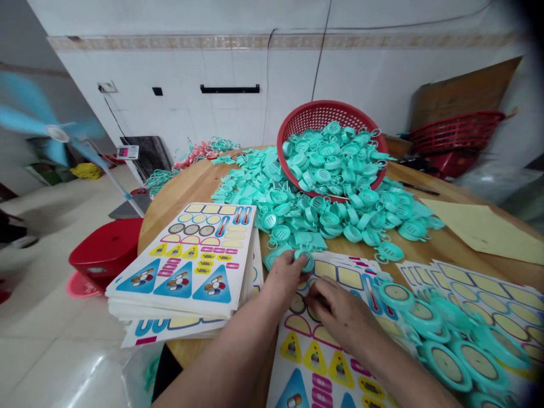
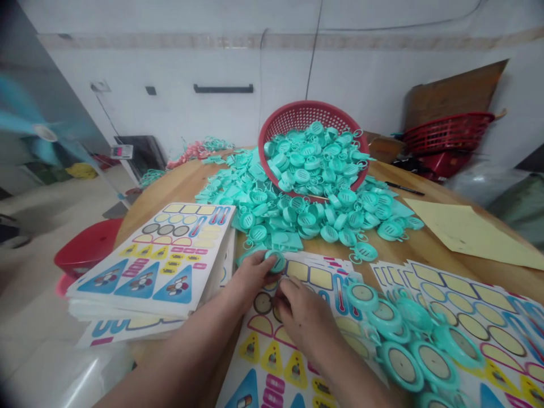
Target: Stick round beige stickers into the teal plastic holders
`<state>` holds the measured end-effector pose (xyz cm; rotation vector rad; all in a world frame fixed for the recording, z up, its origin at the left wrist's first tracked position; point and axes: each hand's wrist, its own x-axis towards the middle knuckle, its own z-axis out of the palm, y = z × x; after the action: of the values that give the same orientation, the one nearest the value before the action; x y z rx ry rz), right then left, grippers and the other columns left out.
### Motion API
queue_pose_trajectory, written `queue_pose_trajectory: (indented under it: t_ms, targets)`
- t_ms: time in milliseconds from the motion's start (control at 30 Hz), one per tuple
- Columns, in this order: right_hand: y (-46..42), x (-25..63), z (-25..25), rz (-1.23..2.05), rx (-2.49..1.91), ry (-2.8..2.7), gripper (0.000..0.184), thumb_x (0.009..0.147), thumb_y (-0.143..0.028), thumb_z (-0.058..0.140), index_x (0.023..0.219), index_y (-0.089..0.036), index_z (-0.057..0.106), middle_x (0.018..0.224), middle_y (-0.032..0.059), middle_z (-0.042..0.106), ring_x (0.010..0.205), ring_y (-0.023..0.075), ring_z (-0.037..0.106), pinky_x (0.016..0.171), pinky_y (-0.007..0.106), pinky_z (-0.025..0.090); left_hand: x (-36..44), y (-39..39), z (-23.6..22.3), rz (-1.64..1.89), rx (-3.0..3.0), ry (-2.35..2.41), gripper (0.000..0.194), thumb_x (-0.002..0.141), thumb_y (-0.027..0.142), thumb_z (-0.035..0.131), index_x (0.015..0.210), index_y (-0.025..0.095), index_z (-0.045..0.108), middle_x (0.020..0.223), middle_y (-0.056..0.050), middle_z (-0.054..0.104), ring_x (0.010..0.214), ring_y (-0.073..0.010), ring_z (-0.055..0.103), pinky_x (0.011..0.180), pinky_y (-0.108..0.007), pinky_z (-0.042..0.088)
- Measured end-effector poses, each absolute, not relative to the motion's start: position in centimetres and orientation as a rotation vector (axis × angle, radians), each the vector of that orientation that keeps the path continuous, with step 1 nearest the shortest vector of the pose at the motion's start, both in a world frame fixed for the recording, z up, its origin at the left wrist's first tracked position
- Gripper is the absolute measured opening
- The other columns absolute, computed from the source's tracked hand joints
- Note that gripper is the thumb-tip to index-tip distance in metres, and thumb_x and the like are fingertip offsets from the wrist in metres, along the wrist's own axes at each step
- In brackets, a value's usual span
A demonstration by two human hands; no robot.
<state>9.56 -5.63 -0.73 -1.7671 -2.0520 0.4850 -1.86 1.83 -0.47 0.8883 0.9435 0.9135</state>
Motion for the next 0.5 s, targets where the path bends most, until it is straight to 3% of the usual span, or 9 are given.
queue_pose_trajectory:
  t_ms: [500]
  targets:
    - [-6.08,9.27,-0.85,0.383,-1.913,-2.049,0.013,0.086,-0.017,0.039,0.085,-0.023,0.050,0.092,0.0036,0.056,0.080,0.0214,0.059,0.060,0.029,0.040,-1.72,1.75,-0.52,0.912,0.889,0.964,0.012,0.075,0.027,0.061,0.071,0.017,0.054,0.072,0.001,0.051,0.070,-0.0126,0.053,0.075,-0.032,0.051]
